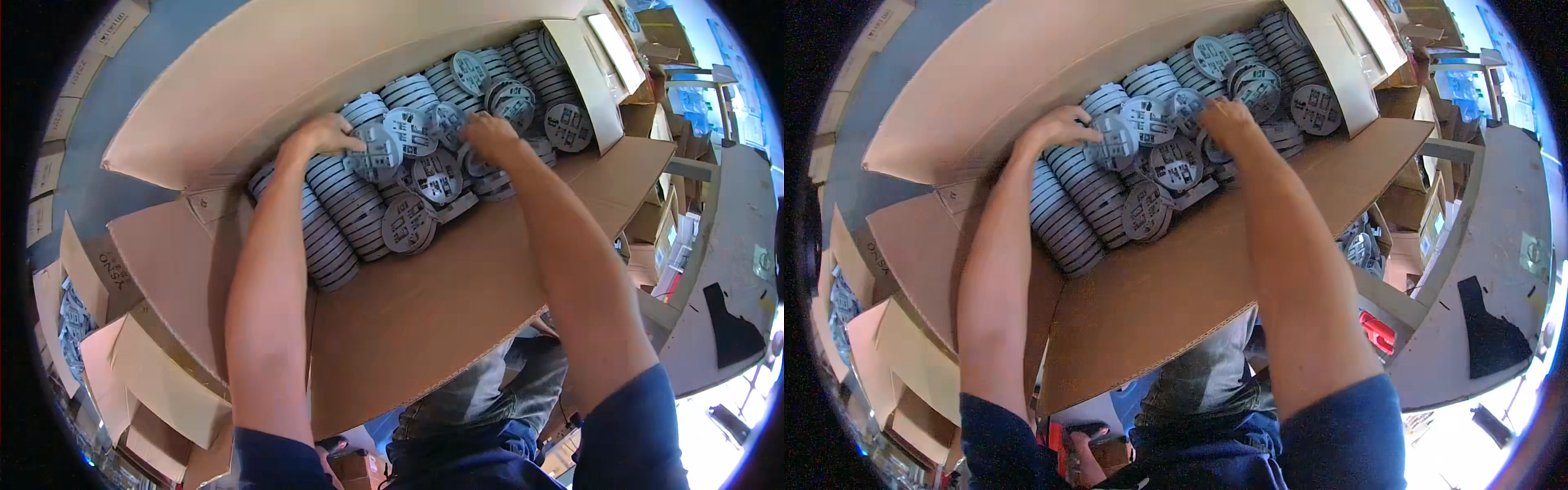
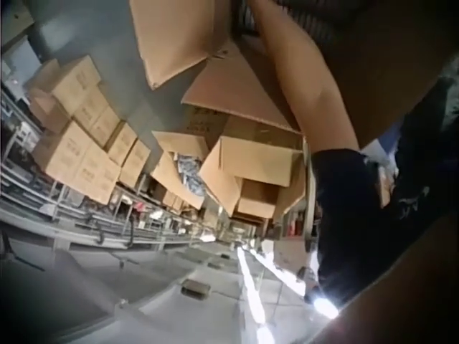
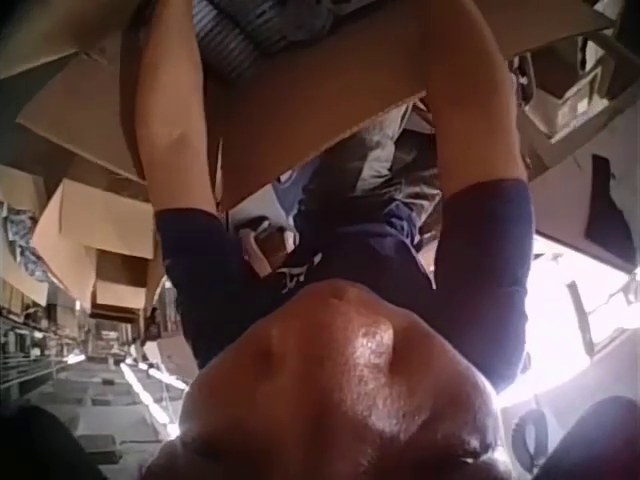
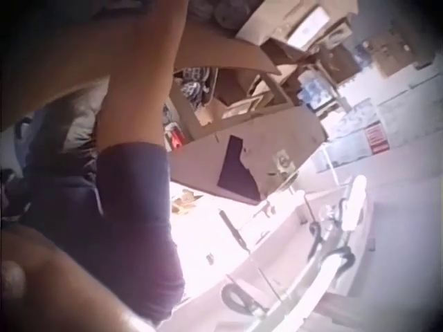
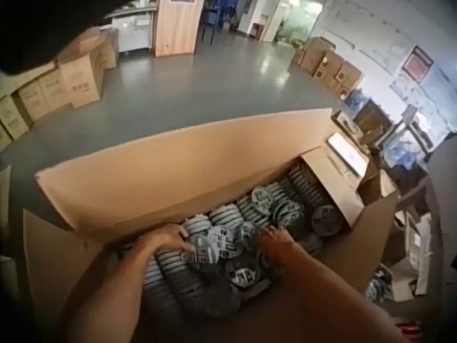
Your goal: Assembling electronic circuit boards by inserting components and using an electric screwdriver to secure parts.
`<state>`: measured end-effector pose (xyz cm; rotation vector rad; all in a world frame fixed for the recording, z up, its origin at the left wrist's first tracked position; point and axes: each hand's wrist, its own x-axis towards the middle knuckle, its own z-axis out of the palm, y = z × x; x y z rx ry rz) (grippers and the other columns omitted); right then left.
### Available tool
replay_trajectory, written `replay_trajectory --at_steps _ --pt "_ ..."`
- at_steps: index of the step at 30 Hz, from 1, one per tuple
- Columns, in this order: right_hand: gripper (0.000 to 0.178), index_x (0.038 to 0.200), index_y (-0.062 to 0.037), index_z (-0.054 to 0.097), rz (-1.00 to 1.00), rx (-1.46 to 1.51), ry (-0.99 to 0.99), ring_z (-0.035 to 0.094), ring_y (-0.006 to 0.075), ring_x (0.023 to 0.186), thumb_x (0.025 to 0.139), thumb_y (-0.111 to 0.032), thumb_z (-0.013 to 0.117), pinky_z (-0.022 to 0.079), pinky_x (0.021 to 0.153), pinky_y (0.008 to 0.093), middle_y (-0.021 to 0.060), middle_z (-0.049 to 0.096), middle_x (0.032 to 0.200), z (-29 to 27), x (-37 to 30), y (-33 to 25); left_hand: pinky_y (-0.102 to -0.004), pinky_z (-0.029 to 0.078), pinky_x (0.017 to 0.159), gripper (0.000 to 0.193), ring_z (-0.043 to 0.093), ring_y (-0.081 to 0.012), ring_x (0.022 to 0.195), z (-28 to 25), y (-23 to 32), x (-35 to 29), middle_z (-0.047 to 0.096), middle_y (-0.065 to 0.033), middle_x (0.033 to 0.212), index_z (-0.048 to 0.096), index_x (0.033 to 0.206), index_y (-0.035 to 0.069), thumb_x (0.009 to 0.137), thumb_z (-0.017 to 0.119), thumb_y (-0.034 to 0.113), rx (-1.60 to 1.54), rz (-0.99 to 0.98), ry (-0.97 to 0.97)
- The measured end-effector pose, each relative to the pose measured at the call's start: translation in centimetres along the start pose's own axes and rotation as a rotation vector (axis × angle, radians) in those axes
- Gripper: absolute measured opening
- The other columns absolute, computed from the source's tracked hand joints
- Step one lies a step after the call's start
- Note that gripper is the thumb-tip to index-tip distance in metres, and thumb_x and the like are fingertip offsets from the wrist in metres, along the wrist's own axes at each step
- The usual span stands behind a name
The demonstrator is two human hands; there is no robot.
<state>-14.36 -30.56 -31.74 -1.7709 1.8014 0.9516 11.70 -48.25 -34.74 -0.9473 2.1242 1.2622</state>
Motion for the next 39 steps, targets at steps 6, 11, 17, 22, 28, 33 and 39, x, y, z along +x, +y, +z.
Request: replay_trajectory --at_steps 6,11,17,22,28,33,39 --pt "0.066 0.135 -0.0067 0.062 -0.066 0.309 -0.376 0.063 0.0310 0.118 0.079 -0.034 0.084 0.052 0.100 0.0454 0.0132 0.065 0.131 -7.7 0.5 3.2 -0.0373 0.053 0.092 0.074 0.065 -0.0233 0.112 1.7 -1.9 0.0 0.068 -0.0163 0.123 0.066 0.126 0.005 0.077 0.081 0.058 -0.183 0.044 -0.129" --pt "0.073 0.138 -0.0039 0.059 -0.023 0.833 -0.158 0.062 0.0297 0.118 0.081 -0.044 0.082 0.048 0.105 0.0458 0.0156 0.063 0.135 -5.8 2.6 4.6 -0.0356 0.055 0.087 0.073 0.064 -0.0170 0.109 3.7 -1.7 0.5 0.067 -0.0147 0.122 0.066 0.123 -0.001 0.082 0.078 0.058 -0.139 0.177 -0.222" --pt "0.072 0.141 -0.0055 0.057 0.215 1.069 -0.032 0.053 0.0261 0.129 0.085 -0.045 0.079 0.040 0.111 0.0460 0.0144 0.062 0.138 -3.7 2.5 2.7 -0.0341 0.054 0.094 0.070 0.062 -0.0166 0.116 -0.1 -2.3 -3.1 0.065 -0.0136 0.128 0.062 0.129 -0.002 0.089 0.074 0.054 -0.501 0.007 -0.290" --pt "0.075 0.142 -0.0030 0.055 0.201 1.594 -0.080 0.048 0.0255 0.135 0.085 -0.045 0.079 0.040 0.111 0.0453 0.0122 0.060 0.140 -1.0 3.3 4.9 -0.0379 0.055 0.095 0.064 0.062 -0.0184 0.116 2.4 0.9 -0.9 0.066 -0.0092 0.126 0.061 0.128 0.002 0.090 0.074 0.051 -1.033 0.255 0.007" --pt "0.073 0.138 0.0019 0.056 0.344 1.593 -0.143 0.056 0.0269 0.127 0.085 -0.043 0.080 0.049 0.104 0.0420 0.0141 0.059 0.139 -0.4 1.5 3.4 -0.0429 0.051 0.101 0.055 0.059 -0.0191 0.121 5.9 4.0 0.3 0.065 -0.0083 0.127 0.062 0.127 0.005 0.091 0.074 0.046 -0.954 0.209 0.146" --pt "0.069 0.133 0.0040 0.057 0.350 1.843 0.146 0.064 0.0259 0.115 0.083 -0.035 0.083 0.056 0.094 0.0406 0.0154 0.064 0.132 2.8 3.0 1.6 -0.0460 0.049 0.101 0.056 0.060 -0.0209 0.120 7.4 5.2 0.3 0.064 -0.0094 0.127 0.059 0.131 0.007 0.091 0.074 0.043 -1.078 0.138 0.239" --pt "0.066 0.130 0.0049 0.059 0.327 1.567 0.060 0.065 0.0264 0.114 0.081 -0.031 0.085 0.057 0.094 0.0422 0.0163 0.064 0.131 0.1 4.8 3.5 -0.0504 0.049 0.096 0.059 0.061 -0.0244 0.117 8.0 4.0 1.1 0.062 -0.0093 0.129 0.051 0.138 0.006 0.092 0.072 0.037 -1.324 0.073 0.294"
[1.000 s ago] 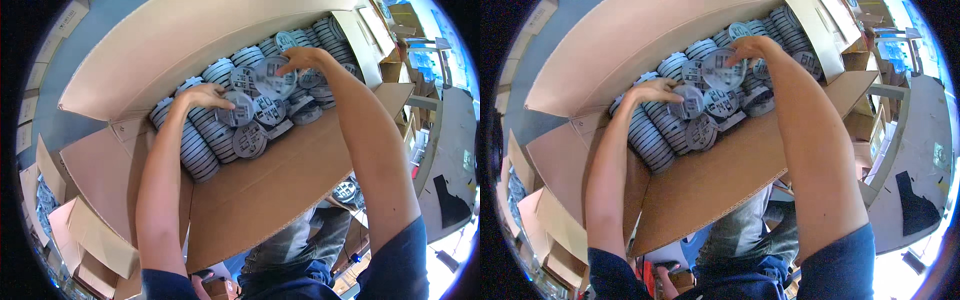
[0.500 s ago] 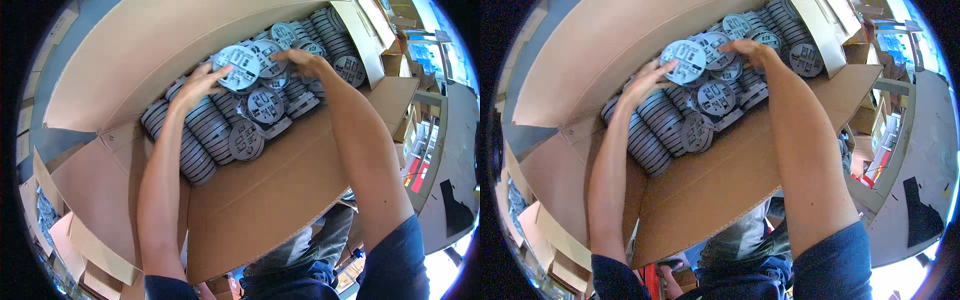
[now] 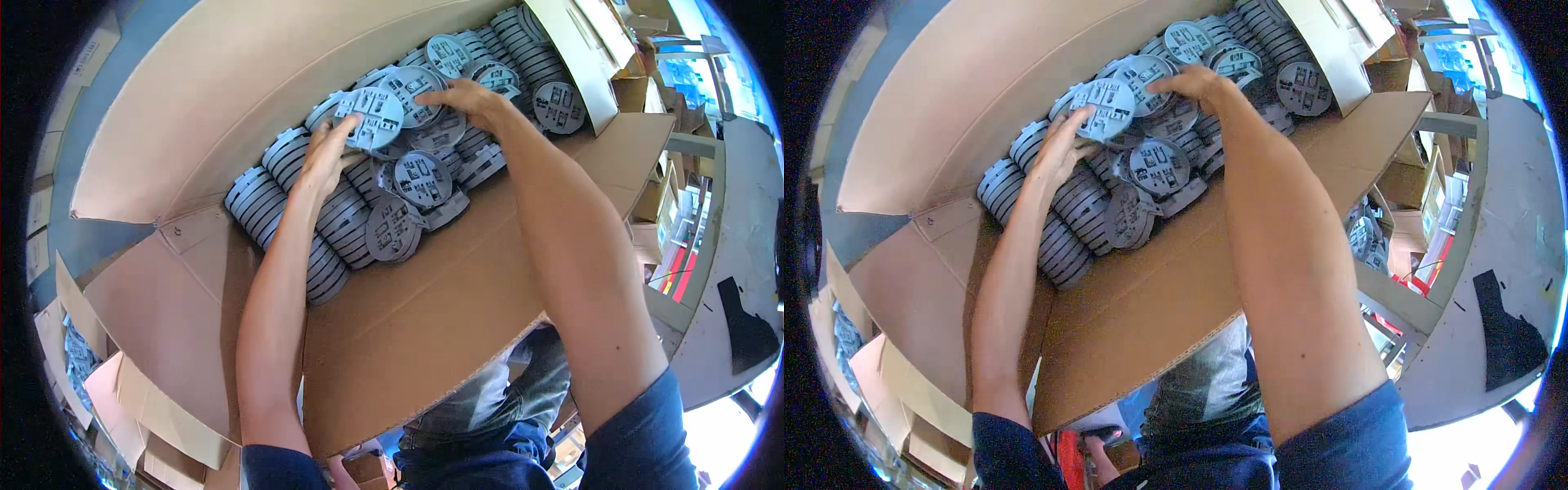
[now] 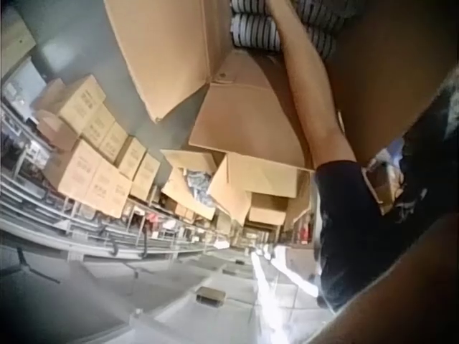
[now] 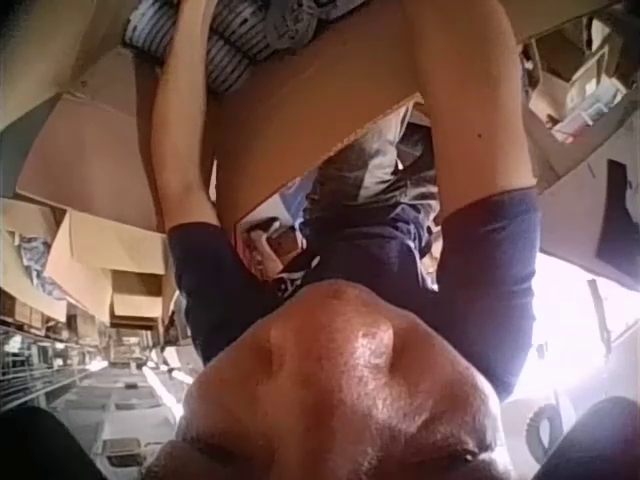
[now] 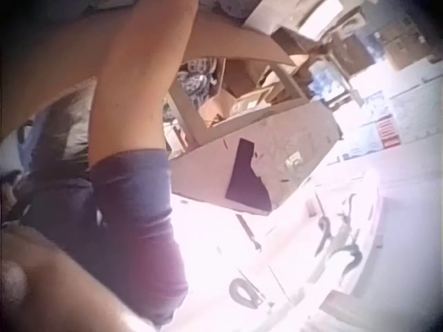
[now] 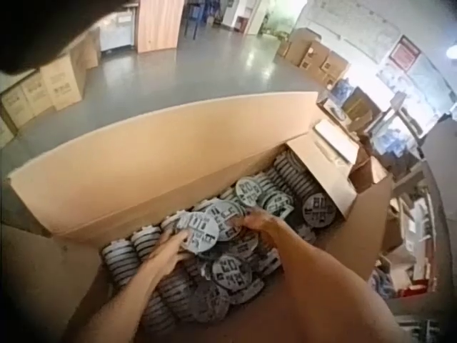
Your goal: Assembling electronic circuit boards by inserting components and using an electric screwdriver to secure parts.
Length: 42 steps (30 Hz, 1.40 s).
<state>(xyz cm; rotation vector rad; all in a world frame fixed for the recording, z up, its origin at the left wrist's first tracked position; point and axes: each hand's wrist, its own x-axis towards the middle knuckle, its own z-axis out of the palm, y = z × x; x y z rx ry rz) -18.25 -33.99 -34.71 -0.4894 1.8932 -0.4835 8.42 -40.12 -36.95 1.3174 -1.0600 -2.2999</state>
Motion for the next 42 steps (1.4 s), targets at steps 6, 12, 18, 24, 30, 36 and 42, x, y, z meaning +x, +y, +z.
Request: replay_trajectory --at_steps 6,12,18,24,30,36,42 --pt "0.061 0.126 0.0004 0.064 -0.244 -0.345 0.086 0.069 0.0291 0.107 0.078 -0.030 0.087 0.058 0.092 0.0451 0.0169 0.067 0.126 -4.3 -5.2 -7.9 -0.0513 0.052 0.093 0.056 0.063 -0.0262 0.114 -3.2 -2.5 1.5 0.062 -0.0101 0.129 0.050 0.139 0.008 0.092 0.071 0.029 -0.103 -0.040 -0.031" --pt "0.056 0.127 -0.0026 0.065 -0.441 0.213 0.103 0.070 0.0289 0.108 0.082 -0.029 0.084 0.056 0.096 0.0478 0.0127 0.071 0.123 -5.4 -15.2 -15.6 -0.0520 0.040 0.107 0.046 0.054 -0.0261 0.126 -1.7 0.8 0.2 0.062 -0.0079 0.131 0.059 0.132 0.009 0.092 0.068 0.030 -0.097 0.005 -0.104" --pt "0.040 0.123 0.0099 0.062 -0.636 0.627 0.146 0.070 0.0335 0.106 0.091 -0.013 0.070 0.057 0.093 0.0440 0.0238 0.069 0.122 0.0 -36.4 -19.4 -0.0465 0.048 0.105 0.047 0.060 -0.0269 0.123 -3.5 12.5 -0.7 0.063 -0.0115 0.133 0.056 0.136 0.003 0.094 0.063 0.022 -0.255 0.220 -0.175" --pt "0.053 0.124 0.0081 0.061 -0.962 0.695 0.298 0.070 0.0218 0.104 0.090 -0.029 0.077 0.055 0.093 0.0358 0.0158 0.071 0.114 -3.8 -53.3 -6.2 -0.0437 0.051 0.101 0.034 0.062 -0.0240 0.120 5.9 26.1 -15.6 0.065 -0.0111 0.127 0.061 0.127 0.005 0.098 0.063 0.022 0.185 1.040 -0.453" --pt "0.045 0.127 0.0042 0.061 -0.623 1.014 0.785 0.068 0.0222 0.106 0.097 -0.029 0.067 0.050 0.100 0.0403 0.0135 0.069 0.124 -10.4 -60.1 10.7 -0.0395 0.055 0.089 0.025 0.066 -0.0184 0.108 18.8 25.3 -34.9 0.068 -0.0066 0.116 0.066 0.115 0.004 0.097 0.064 0.020 0.069 0.493 -0.843" --pt "0.053 0.130 0.0105 0.055 -0.413 0.980 0.960 0.066 0.0238 0.111 0.097 -0.029 0.067 0.050 0.098 0.0400 0.0163 0.068 0.122 -20.1 -53.4 18.8 -0.0310 0.060 0.079 0.027 0.071 -0.0139 0.085 32.6 13.9 -40.4 0.069 -0.0057 0.105 0.063 0.117 0.001 0.095 0.064 0.018 0.144 0.165 -1.151" --pt "0.060 0.137 0.0102 0.050 -0.413 0.392 1.549 0.064 0.0231 0.114 0.098 -0.033 0.066 0.050 0.094 0.0398 0.0180 0.064 0.129 -14.2 -55.6 15.6 -0.0313 0.056 0.083 0.037 0.068 -0.0145 0.092 38.4 10.8 -36.8 0.069 -0.0077 0.105 0.059 0.121 -0.001 0.091 0.067 0.019 0.334 0.652 -0.830"
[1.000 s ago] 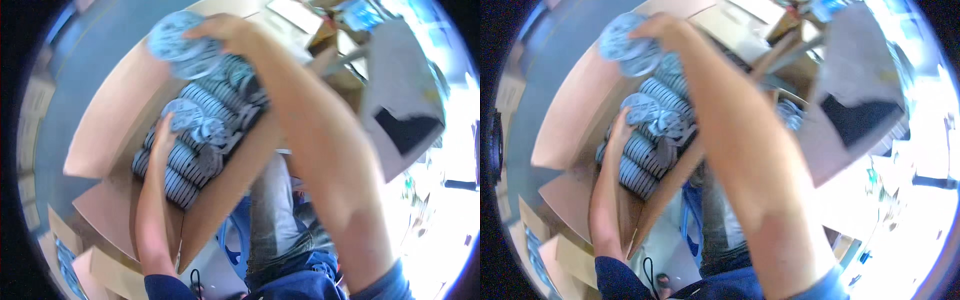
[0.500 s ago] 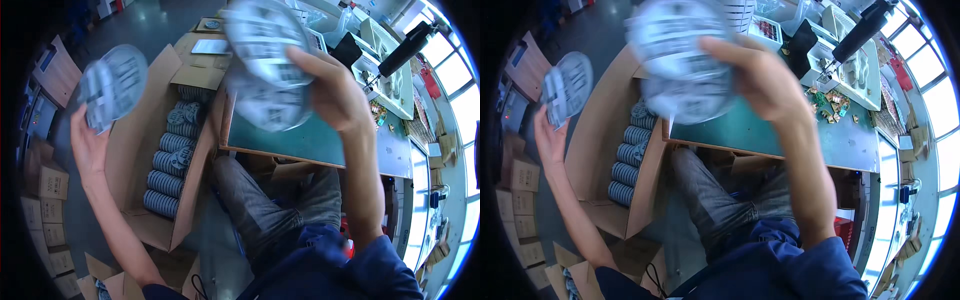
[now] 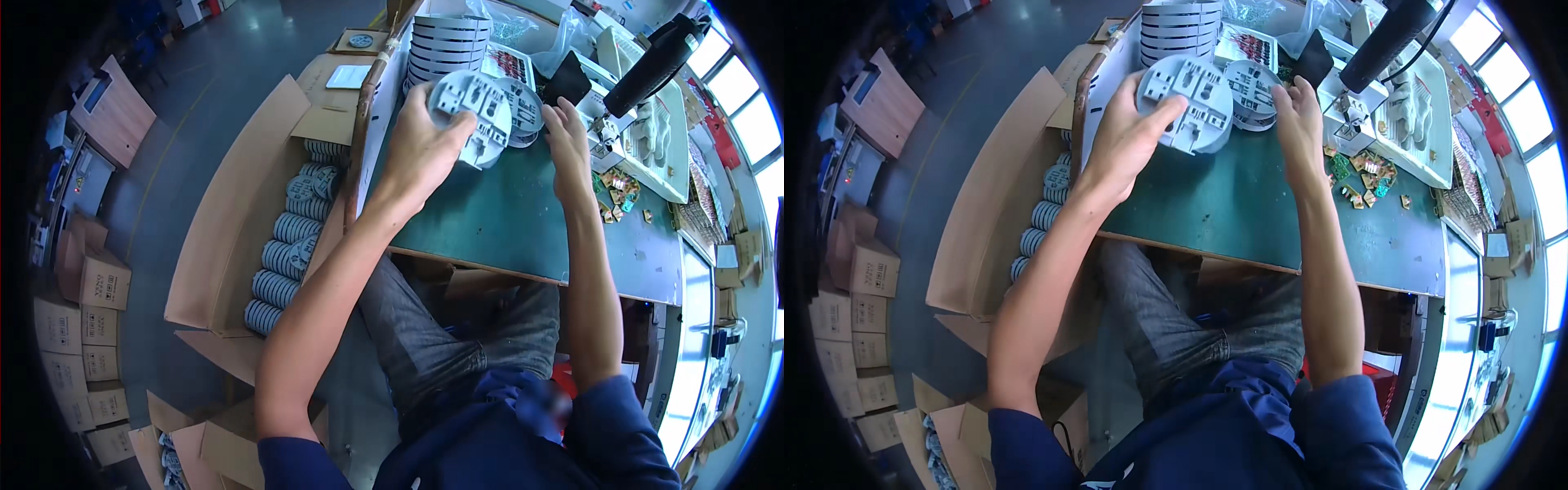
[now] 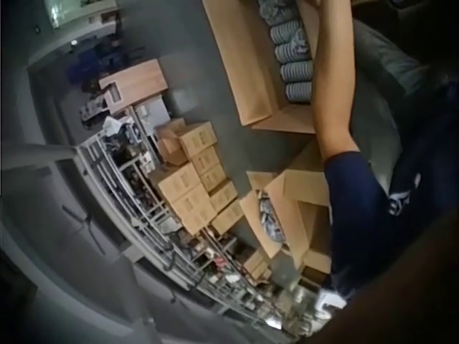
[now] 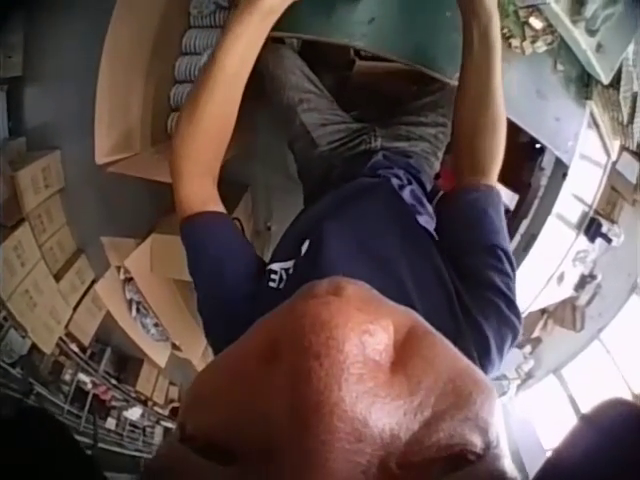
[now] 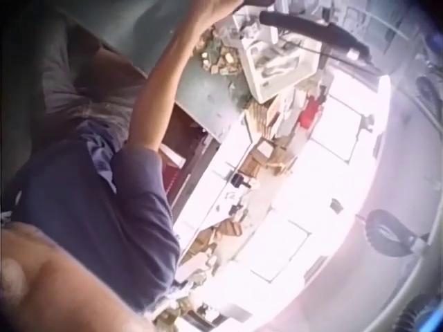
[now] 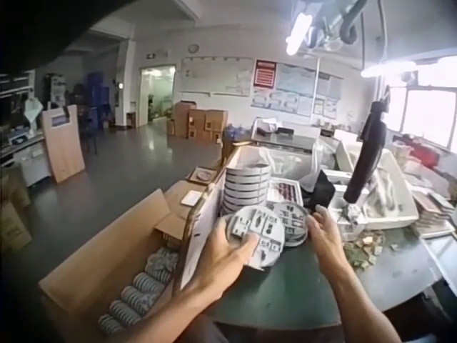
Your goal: Assembling electronic circuit boards by inserting components and using an electric screwdriver to secure parts.
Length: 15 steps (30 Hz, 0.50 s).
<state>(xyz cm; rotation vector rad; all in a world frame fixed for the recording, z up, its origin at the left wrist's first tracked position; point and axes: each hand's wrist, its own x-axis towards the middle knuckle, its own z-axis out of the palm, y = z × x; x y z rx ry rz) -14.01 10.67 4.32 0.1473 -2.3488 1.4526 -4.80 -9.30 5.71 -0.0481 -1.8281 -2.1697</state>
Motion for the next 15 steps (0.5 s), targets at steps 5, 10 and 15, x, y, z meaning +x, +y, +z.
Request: replay_trajectory --at_steps 5,10,15 --pt "0.055 0.142 0.0036 0.049 0.273 0.745 -0.403 0.065 0.0202 0.111 0.102 -0.033 0.059 0.053 0.099 0.0464 0.0119 0.067 0.121 -2.3 -5.0 -4.6 -0.0322 0.052 0.086 0.044 0.065 -0.0156 0.099 1.0 0.4 0.3 0.069 -0.0093 0.103 0.055 0.125 -0.003 0.089 0.068 0.018 -0.299 0.027 -0.153" --pt "0.046 0.141 0.0049 0.048 0.163 0.671 -0.461 0.070 0.0256 0.102 0.103 -0.019 0.056 0.061 0.085 0.0514 0.0158 0.067 0.120 -2.1 -3.6 -2.7 -0.0385 0.057 0.086 0.040 0.066 -0.0189 0.106 0.1 -0.4 0.7 0.065 -0.0113 0.117 0.053 0.128 -0.002 0.095 0.066 0.016 -0.186 -0.034 -0.076" --pt "0.041 0.139 0.0006 0.053 0.101 0.278 -0.382 0.073 0.0242 0.088 0.101 -0.015 0.057 0.064 0.070 0.0420 0.0154 0.071 0.104 -0.5 -3.2 -2.3 -0.0464 0.050 0.100 0.035 0.063 -0.0303 0.115 -0.6 0.1 -1.6 0.065 -0.0173 0.119 0.057 0.125 -0.002 0.092 0.064 0.008 0.680 0.448 0.132"
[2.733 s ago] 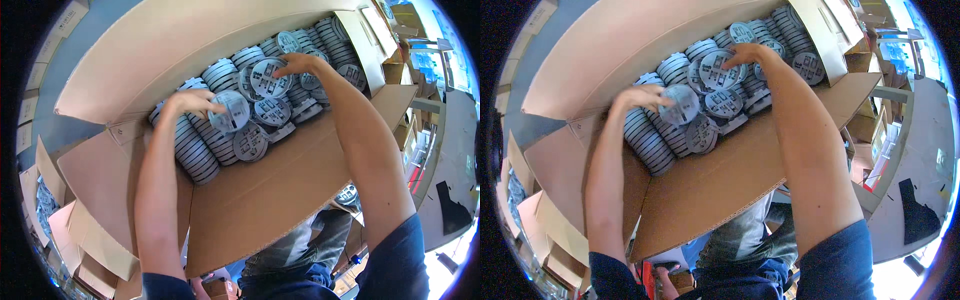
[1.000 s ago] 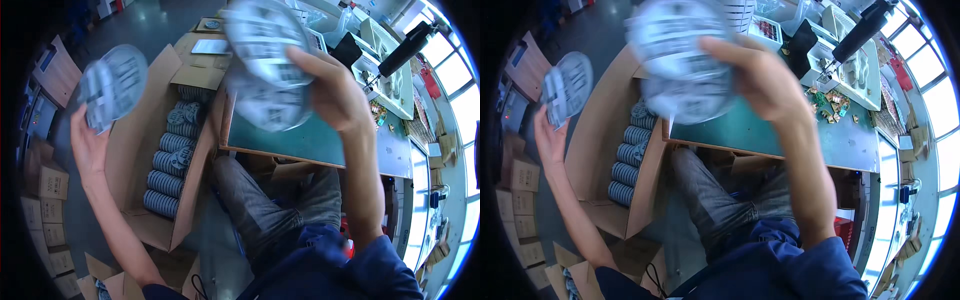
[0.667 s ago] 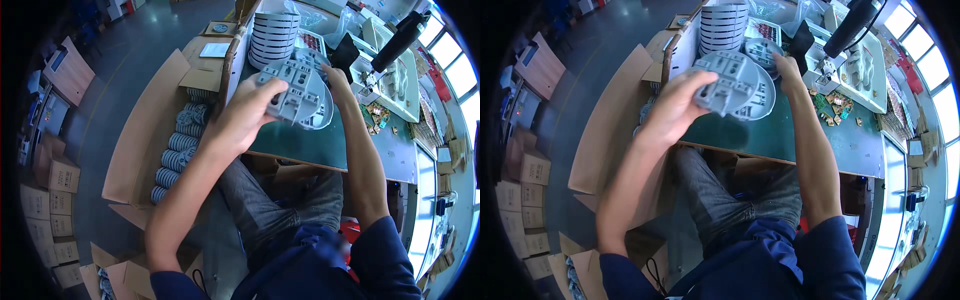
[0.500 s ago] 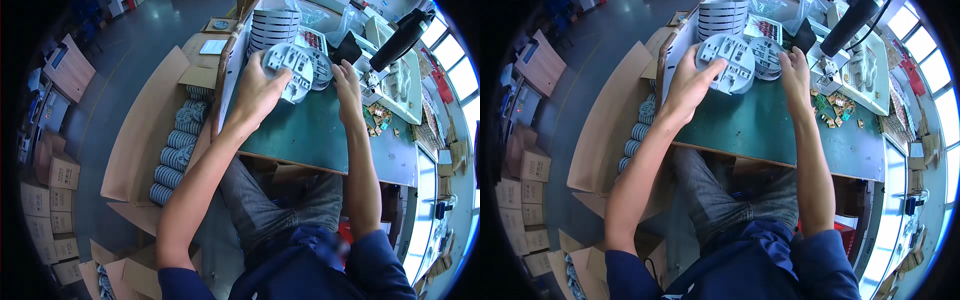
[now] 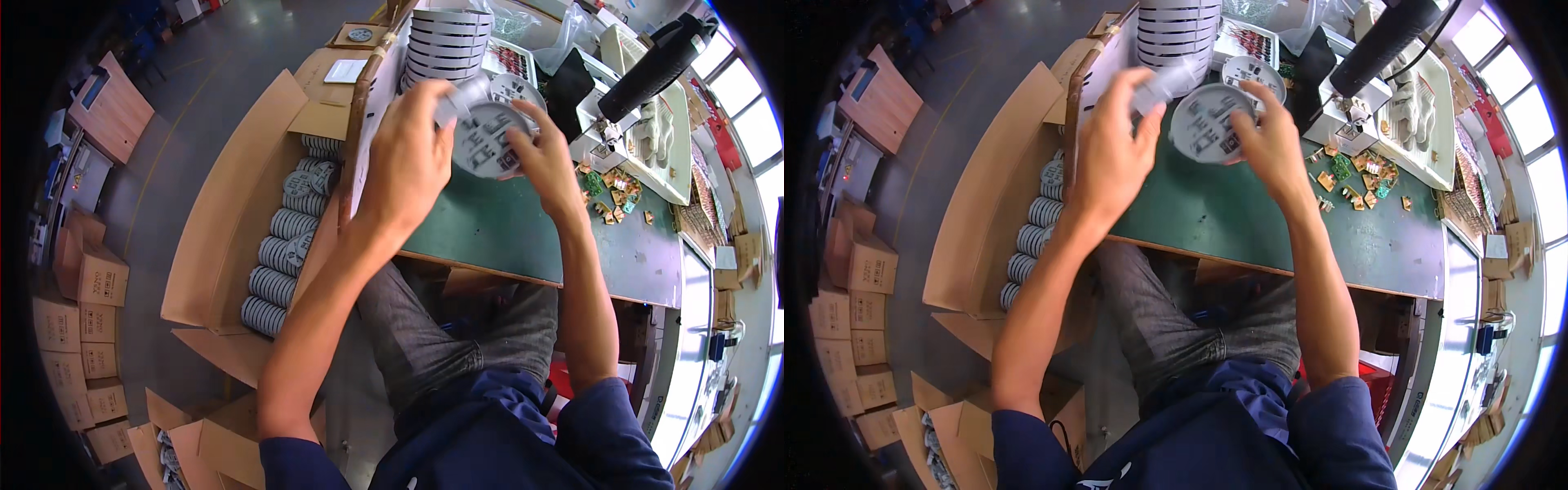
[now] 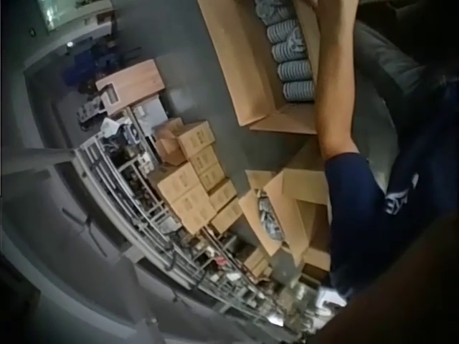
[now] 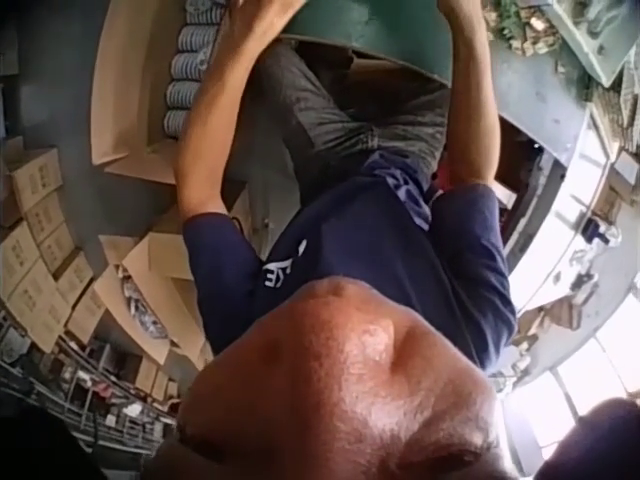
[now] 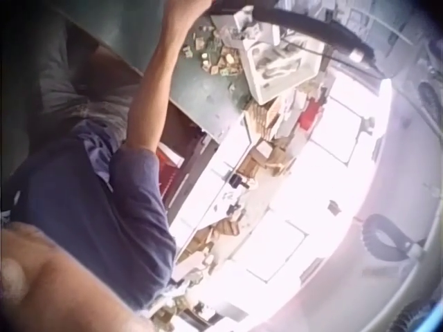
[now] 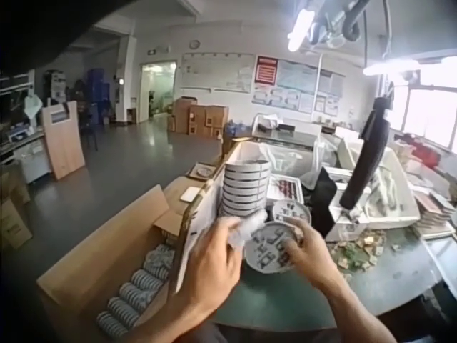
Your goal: Assembling electronic circuit boards by inserting components and using an electric screwdriver to secure parts.
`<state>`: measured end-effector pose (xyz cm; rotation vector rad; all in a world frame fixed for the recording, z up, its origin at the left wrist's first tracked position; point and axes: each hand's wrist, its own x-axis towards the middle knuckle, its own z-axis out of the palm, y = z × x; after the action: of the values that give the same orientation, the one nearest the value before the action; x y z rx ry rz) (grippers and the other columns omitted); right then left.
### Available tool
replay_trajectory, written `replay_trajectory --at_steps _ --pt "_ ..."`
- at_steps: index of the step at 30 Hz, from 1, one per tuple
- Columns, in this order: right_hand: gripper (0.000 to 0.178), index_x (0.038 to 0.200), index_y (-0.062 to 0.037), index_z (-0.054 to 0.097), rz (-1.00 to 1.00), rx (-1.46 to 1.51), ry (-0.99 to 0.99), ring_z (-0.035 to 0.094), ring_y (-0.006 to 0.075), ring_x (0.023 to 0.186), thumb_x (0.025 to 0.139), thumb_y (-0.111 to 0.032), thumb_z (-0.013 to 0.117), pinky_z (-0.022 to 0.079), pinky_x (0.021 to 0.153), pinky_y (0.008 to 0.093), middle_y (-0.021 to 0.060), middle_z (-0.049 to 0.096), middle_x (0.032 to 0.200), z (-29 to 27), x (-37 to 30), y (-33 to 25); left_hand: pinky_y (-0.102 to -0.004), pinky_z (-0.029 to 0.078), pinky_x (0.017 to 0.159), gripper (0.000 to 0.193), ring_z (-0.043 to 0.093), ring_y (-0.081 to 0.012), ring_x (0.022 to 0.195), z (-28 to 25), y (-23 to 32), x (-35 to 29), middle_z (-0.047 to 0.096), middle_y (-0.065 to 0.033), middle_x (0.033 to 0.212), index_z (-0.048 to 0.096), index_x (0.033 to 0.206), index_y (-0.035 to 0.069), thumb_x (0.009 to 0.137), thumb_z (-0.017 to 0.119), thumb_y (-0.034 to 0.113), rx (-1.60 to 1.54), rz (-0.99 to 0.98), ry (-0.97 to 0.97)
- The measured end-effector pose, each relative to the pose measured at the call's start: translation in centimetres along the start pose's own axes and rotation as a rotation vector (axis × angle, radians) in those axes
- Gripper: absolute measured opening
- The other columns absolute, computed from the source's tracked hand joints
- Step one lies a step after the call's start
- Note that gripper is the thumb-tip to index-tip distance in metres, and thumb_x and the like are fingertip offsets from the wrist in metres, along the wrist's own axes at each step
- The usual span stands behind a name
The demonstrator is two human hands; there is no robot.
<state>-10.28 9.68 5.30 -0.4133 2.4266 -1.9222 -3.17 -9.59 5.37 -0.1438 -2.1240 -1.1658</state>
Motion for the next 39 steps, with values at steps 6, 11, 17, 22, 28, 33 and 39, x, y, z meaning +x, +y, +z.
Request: replay_trajectory --at_steps 6,11,17,22,28,33,39 --pt "0.037 0.135 -0.0006 0.059 -0.039 -0.478 -0.102 0.065 0.0138 0.085 0.101 -0.015 0.059 0.054 0.075 0.0309 0.0118 0.072 0.102 2.5 2.6 2.0 -0.0581 0.030 0.117 0.043 0.047 -0.0479 0.133 3.1 -5.1 -3.6 0.058 -0.0298 0.130 0.058 0.130 -0.003 0.088 0.062 0.006 0.590 0.267 0.094" --pt "0.033 0.130 -0.0017 0.063 -0.701 -0.930 0.161 0.069 0.0286 0.107 0.099 -0.014 0.061 0.052 0.092 0.0394 0.0208 0.069 0.119 3.1 2.2 2.7 -0.0534 0.038 0.113 0.045 0.047 -0.0460 0.134 0.0 -1.3 -5.9 0.053 -0.0309 0.139 0.058 0.132 -0.008 0.088 0.057 0.000 0.403 0.199 0.119" --pt "0.026 0.126 0.0029 0.063 -0.639 -0.166 -0.043 0.067 0.0186 0.092 0.103 -0.006 0.053 0.054 0.083 0.0305 0.0150 0.070 0.117 11.4 -9.5 -4.9 -0.0313 0.056 0.083 0.024 0.069 -0.0143 0.090 -19.1 -5.4 -7.2 0.075 -0.0110 0.102 0.072 0.108 -0.001 0.096 0.053 0.007 -0.199 -0.173 0.130" --pt "0.033 0.124 -0.0042 0.067 -0.676 -0.336 -0.616 0.072 0.0338 0.088 0.093 -0.012 0.062 0.055 0.077 0.0392 0.0228 0.072 0.094 34.1 -5.4 -2.6 -0.0393 0.052 0.094 0.042 0.066 -0.0266 0.106 -23.0 -27.6 -15.2 0.071 -0.0161 0.116 0.065 0.118 -0.006 0.096 0.057 0.029 -0.024 -0.658 0.177" --pt "0.036 0.119 -0.0013 0.066 -0.439 -1.486 -1.485 0.066 0.0409 0.109 0.087 -0.017 0.061 0.054 0.089 0.0516 0.0234 0.067 0.119 50.5 3.0 15.6 -0.0477 0.050 0.098 0.067 0.063 -0.0438 0.115 -13.4 -44.6 -26.5 0.066 -0.0310 0.121 0.063 0.118 -0.009 0.086 0.070 0.049 0.378 -1.178 -0.108" --pt "0.037 0.119 -0.0038 0.070 -0.198 -1.435 -1.370 0.065 0.0413 0.115 0.083 -0.015 0.066 0.054 0.095 0.0535 0.0204 0.065 0.130 49.0 4.2 28.1 -0.0484 0.053 0.095 0.067 0.066 -0.0442 0.109 -10.0 -46.0 -28.6 0.069 -0.0275 0.116 0.063 0.123 -0.006 0.085 0.074 0.048 0.439 -1.271 -0.033" --pt "0.043 0.120 -0.0012 0.069 -0.208 -1.275 -1.100 0.066 0.0420 0.112 0.083 -0.023 0.071 0.055 0.096 0.0487 0.0215 0.065 0.129 46.9 3.1 35.1 -0.0434 0.055 0.082 0.046 0.070 -0.0390 0.084 -9.2 -46.6 -28.8 0.073 -0.0221 0.089 0.073 0.085 0.000 0.085 0.074 0.046 0.485 -1.234 -0.086"
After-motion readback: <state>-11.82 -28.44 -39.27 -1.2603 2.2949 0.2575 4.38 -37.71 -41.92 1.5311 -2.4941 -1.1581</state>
